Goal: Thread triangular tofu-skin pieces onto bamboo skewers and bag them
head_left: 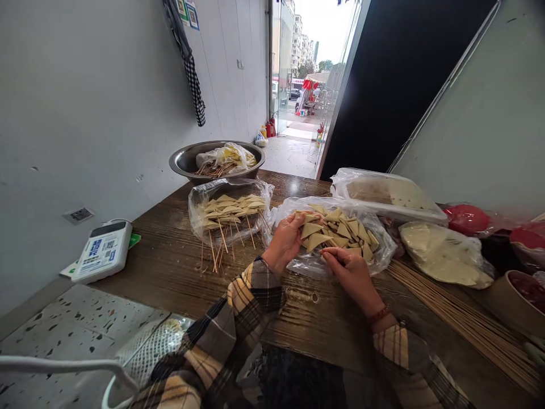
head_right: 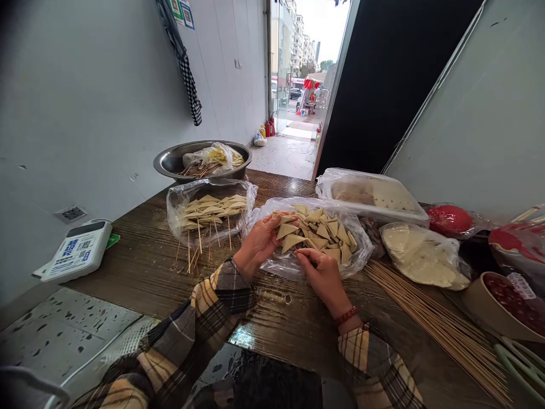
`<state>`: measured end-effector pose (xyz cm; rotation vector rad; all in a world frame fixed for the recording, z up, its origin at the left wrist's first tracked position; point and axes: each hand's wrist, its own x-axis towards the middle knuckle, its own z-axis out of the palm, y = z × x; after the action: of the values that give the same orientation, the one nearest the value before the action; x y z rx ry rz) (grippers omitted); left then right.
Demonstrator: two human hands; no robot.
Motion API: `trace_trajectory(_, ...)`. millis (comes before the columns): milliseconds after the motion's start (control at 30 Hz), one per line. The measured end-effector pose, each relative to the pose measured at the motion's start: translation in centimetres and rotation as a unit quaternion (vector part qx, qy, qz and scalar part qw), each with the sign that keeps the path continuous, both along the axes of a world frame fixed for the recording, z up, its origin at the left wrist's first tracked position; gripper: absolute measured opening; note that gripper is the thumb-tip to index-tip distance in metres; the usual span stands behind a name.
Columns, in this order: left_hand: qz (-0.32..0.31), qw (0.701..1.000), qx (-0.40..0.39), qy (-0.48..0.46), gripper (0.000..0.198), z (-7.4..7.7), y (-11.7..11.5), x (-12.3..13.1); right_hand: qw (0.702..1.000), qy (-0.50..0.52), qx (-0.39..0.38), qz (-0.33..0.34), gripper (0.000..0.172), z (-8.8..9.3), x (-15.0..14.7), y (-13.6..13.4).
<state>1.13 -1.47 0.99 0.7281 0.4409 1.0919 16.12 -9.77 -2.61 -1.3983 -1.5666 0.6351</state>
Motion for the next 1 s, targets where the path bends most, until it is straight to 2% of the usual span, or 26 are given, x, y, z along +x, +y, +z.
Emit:
trace_trajectory(400, 0.015, 1.000, -0.008, -0.003, 0.027, 0.0, -0.5, 0.6, 0.998, -0.025, 0.040, -0.037, 0.028, -0.3, -0.3, 0.0)
trace_trajectory(667, -0.004, 1.000, 0.010, -0.002, 0.034, -0.9, -0.5, 1.0, 0.996, -0.063, 0.035, -0.047, 0.033, 0.2, -0.3, -0.1)
trace_trajectory(767, -0.006, 1.000, 0.003, 0.005, 0.034, -1.1, -0.4, 0.9, 0.997, -0.073, 0.012, -0.031, 0.035, 0.0, -0.1, -0.2)
trace_trajectory(900, 0.023, 1.000, -0.016, -0.003, 0.029, -1.3, 0.1, 0.7, 0.995, -0.093, 0.010, -0.018, 0.034, -0.6, 0.3, -0.3)
trace_trajectory(1000, 0.049, 0.998, -0.027, -0.009, 0.028, -1.7, 0.4, 0.6, 0.992, -0.111, 0.016, -0.060, 0.036, -0.4, 0.8, -0.4)
